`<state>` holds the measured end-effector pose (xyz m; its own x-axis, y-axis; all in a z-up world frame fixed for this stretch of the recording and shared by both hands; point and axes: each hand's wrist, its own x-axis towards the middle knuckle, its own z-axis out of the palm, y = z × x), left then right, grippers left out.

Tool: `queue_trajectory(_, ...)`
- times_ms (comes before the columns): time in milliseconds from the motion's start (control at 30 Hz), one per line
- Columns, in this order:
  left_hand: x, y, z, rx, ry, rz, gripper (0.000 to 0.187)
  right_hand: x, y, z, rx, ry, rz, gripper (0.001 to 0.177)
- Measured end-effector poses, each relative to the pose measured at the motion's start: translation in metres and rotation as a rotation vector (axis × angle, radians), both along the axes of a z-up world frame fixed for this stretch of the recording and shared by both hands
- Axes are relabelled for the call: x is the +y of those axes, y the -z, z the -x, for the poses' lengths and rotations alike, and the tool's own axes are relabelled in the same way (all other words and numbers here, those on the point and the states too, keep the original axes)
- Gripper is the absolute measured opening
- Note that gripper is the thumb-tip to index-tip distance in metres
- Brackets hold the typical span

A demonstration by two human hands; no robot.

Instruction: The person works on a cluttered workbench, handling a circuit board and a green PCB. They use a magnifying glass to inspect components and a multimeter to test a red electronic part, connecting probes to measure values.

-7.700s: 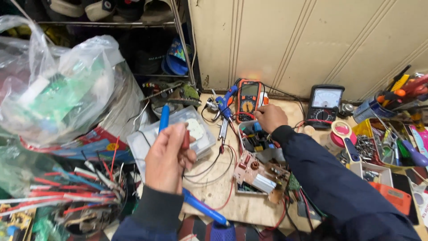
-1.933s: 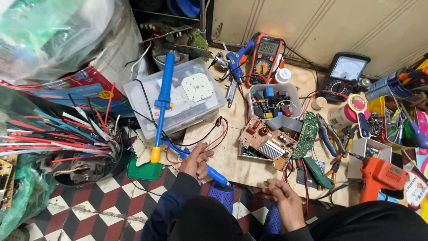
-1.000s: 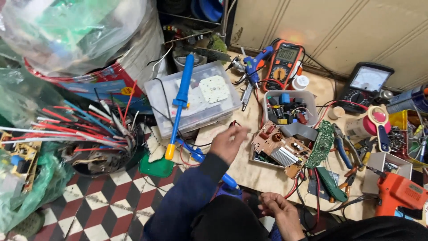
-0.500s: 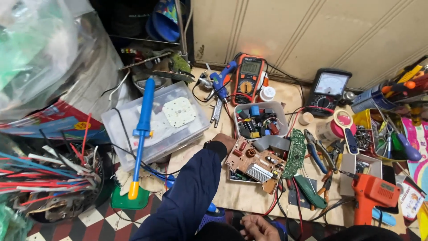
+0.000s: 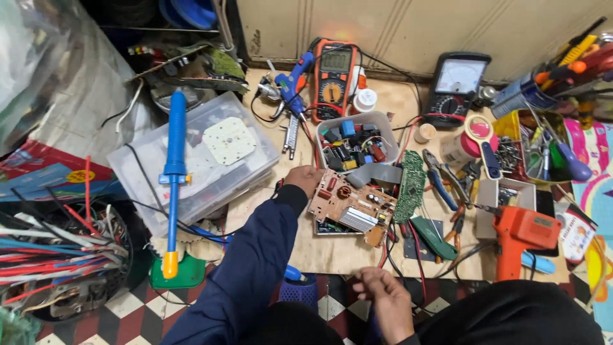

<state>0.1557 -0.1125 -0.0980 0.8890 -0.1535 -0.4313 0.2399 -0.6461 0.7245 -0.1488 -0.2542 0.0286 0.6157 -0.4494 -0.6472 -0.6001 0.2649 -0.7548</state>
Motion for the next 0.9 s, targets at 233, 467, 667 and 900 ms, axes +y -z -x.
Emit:
queue_trajectory(233,0.004,-0.034,0.007,0.283,-0.188,0.354,0.034,-0.022,-0.034,-0.035,-0.097,0.257,0.190,0.024)
queue_trajectory(467,0.006,-0.063,0.019,0.422,-0.257,0.481,0.036,-0.036,-0.025,-0.071,0.073,0.159,0.193,0.042)
queue_trajectory(667,0.011,-0.070,0.018,0.470,-0.275,0.437,0.040,-0.029,0.001,-0.057,0.020,0.162,0.045,0.050)
queue_trajectory(900,0.009,-0.089,0.006,0.463,-0.269,0.411,0.036,-0.057,0.004,-0.050,0.052,0.010,0.535,0.030)
